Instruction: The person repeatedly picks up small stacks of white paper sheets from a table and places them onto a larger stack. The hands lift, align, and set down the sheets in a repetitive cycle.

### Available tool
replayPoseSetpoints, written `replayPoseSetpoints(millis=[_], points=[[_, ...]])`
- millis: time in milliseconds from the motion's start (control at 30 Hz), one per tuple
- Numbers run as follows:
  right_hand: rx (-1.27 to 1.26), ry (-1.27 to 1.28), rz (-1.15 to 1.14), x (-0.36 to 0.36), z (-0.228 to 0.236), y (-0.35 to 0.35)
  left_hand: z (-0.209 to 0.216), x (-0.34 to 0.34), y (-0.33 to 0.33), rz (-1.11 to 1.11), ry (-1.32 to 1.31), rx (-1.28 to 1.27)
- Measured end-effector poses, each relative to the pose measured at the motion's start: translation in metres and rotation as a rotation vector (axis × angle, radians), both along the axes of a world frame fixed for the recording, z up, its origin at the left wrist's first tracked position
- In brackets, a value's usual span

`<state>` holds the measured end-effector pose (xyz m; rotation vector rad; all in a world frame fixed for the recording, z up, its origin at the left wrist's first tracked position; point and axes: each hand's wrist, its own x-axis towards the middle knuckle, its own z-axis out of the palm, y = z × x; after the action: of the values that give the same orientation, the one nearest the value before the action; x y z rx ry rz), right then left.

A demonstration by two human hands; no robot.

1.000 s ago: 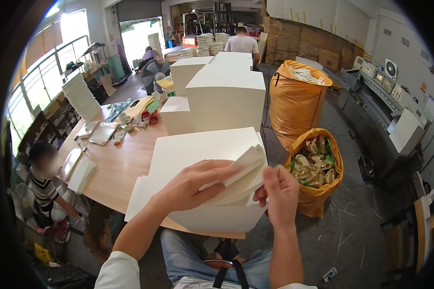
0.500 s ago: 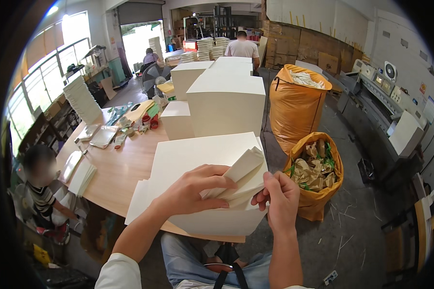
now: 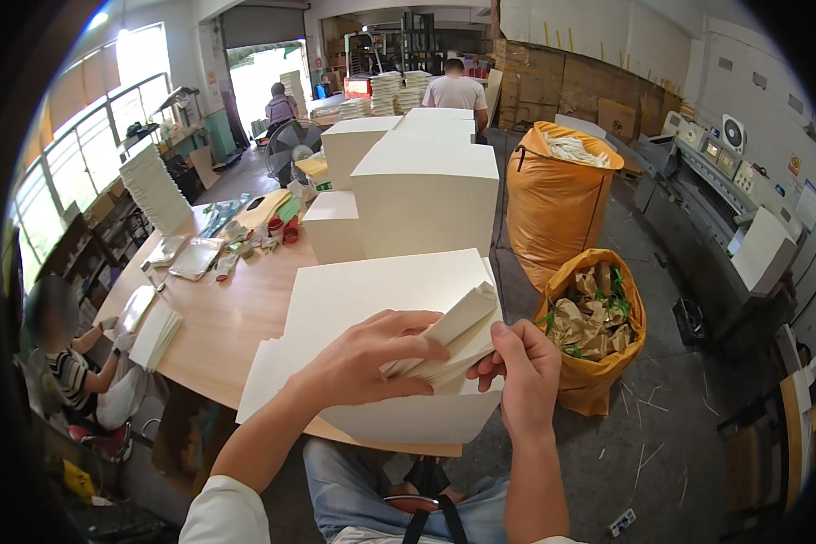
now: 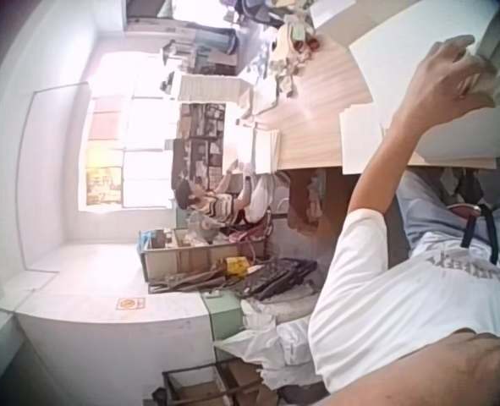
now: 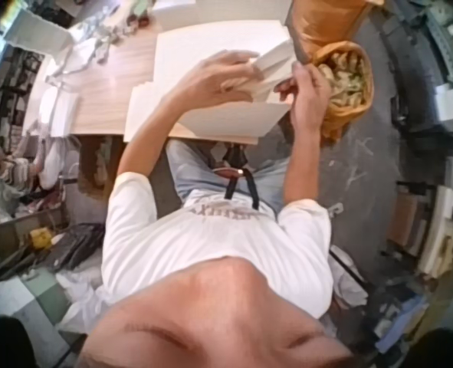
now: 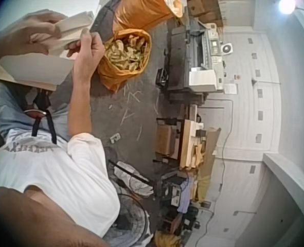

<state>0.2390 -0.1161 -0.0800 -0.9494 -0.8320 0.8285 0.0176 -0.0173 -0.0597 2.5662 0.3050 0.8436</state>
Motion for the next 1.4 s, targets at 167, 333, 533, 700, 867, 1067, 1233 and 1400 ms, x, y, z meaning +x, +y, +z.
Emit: replayPoseSetpoints(millis=[167,333,533,700,867,1067,1233,1400], points=[[0.206,-0.623,-0.583,0.001,-0.029,-0.004,-0.001,-0.001,0.004,-0.021,-0.037,-0.119],[0.198,-1.272,-0.237,-0.008,-0.023,-0.034,-0.003,-0.001,0.003,-0.008,0.007,-0.010],[0.091,-1.278,0.012,-0.010,-0.022,-0.038,-0.009,0.004,-0.006,0.022,0.076,0.357],[0.079,-1.213,-0.012,-0.011,-0.019,-0.033,-0.016,0.009,0.002,0.077,0.104,0.293],[0.008,-0.969,-0.095,0.010,-0.028,-0.043,-0.017,0.010,0.002,0.122,0.076,0.316],[-0.457,-1.043,-0.209,0.030,-0.006,-0.046,-0.011,0.009,-0.005,0.188,0.173,0.133],[-0.209,-0.903,-0.237,0.011,0.014,-0.030,-0.003,0.008,-0.004,0.116,0.050,0.119],[-0.084,-0.094,-0.122,-0.010,-0.004,-0.008,-0.010,0.007,0.002,0.080,-0.008,0.173]])
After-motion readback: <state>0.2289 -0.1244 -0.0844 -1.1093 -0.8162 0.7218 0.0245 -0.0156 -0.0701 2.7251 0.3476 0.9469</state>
